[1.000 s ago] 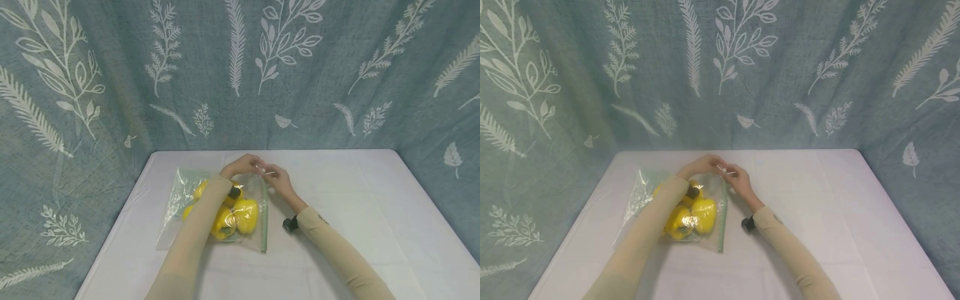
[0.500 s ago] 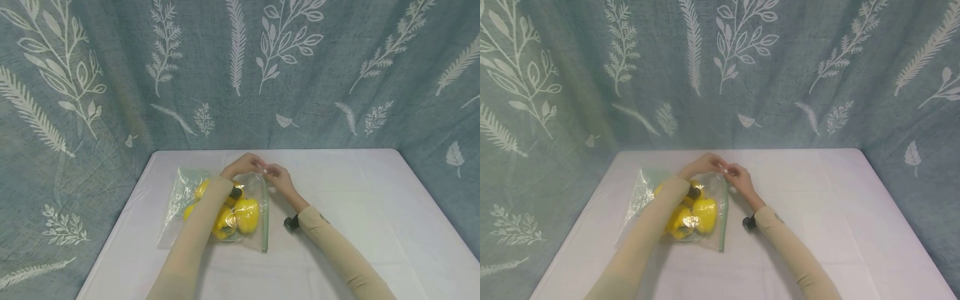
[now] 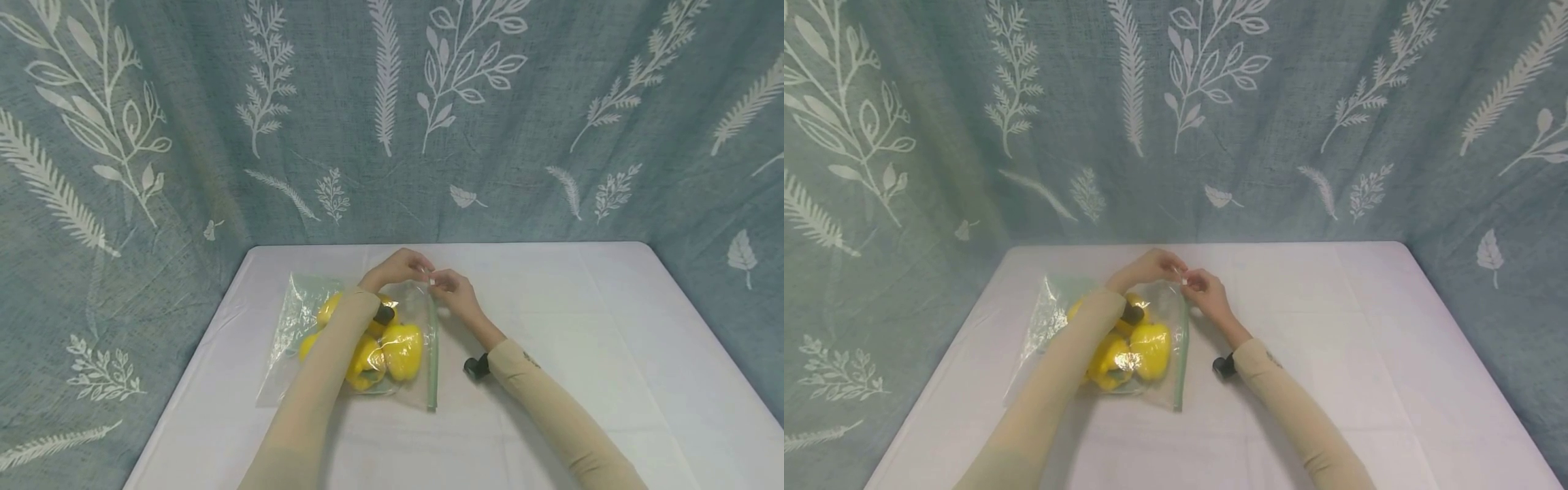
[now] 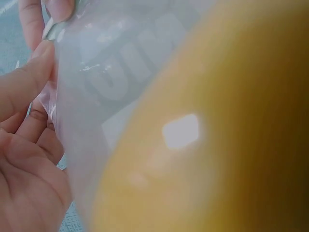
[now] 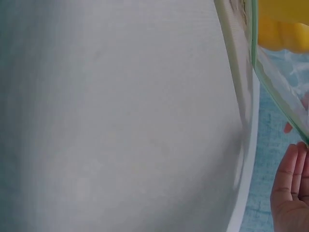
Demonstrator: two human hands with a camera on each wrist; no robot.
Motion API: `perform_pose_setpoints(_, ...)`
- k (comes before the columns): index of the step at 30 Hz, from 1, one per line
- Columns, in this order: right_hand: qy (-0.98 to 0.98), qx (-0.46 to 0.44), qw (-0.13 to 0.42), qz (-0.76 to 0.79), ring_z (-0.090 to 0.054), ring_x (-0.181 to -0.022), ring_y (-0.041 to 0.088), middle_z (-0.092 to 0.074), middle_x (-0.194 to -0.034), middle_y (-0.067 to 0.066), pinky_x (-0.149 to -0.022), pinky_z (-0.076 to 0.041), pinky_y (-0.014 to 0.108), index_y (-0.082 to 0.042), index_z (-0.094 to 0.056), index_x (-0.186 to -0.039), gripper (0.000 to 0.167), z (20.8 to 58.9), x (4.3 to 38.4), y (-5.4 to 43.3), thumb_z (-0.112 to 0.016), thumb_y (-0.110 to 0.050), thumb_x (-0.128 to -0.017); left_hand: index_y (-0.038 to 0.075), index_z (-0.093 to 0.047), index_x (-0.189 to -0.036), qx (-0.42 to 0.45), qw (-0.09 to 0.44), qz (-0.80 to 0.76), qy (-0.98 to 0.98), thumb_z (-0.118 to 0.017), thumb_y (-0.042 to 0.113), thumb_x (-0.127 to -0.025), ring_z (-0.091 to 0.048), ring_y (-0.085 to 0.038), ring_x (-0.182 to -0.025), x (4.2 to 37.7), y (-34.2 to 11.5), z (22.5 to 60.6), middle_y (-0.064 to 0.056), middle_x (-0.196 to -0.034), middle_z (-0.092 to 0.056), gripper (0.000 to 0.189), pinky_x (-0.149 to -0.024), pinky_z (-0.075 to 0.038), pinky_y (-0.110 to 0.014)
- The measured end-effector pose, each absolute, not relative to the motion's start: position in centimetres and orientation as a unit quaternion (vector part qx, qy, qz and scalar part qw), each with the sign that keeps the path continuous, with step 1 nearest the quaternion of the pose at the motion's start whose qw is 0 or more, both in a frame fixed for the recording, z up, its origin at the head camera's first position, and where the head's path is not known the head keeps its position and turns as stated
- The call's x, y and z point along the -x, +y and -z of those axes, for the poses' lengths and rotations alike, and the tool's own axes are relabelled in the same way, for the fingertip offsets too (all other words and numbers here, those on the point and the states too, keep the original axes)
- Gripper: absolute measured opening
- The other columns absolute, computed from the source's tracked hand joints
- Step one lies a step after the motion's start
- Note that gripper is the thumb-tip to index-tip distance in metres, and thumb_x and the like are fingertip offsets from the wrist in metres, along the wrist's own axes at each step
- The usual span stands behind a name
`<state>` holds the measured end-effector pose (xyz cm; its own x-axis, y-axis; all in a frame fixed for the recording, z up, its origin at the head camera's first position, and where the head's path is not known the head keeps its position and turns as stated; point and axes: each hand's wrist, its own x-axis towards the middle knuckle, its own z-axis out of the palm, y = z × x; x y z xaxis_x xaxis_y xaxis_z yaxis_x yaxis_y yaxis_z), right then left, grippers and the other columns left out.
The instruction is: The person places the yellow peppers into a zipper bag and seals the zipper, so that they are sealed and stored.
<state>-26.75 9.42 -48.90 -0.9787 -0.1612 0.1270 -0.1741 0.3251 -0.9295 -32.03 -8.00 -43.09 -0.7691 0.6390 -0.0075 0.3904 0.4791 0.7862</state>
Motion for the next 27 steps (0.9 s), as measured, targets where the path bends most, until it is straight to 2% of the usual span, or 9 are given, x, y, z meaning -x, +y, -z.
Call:
perform_pose_setpoints(21, -0.802, -0.066, -0.051, -0.591, -0.060, -0.101, 0.033, -0.058, -0.115, 0.019, -0.083, -0.050, 0.038, 0.000, -0.056, -0.115, 0.035, 48.4, 25.2, 9.2, -0.066, -0.013, -0.084, -0.005, -0.063, -0.106, -0.300, 0.147, -0.421, 0.843, -0.063, -0.003, -0.082, -0.062, -0.030, -0.096, 31.8, -8.2, 42.9, -0.019, -0.107, -0.064, 0.024, -0.084, -0.049, -0.032)
perform_pose_setpoints(27, -0.797, -0.071, -0.070, -0.595, -0.060, -0.099, 0.035, -0.056, -0.114, 0.024, -0.080, -0.051, 0.037, 0.006, -0.053, -0.117, 0.037, 46.0, 23.3, 9.2, -0.063, -0.007, -0.084, -0.004, -0.063, -0.106, -0.298, 0.142, -0.422, 0.844, -0.062, -0.003, -0.082, -0.062, -0.031, -0.095, 31.3, -8.2, 42.5, -0.019, -0.107, -0.064, 0.024, -0.084, -0.049, -0.034)
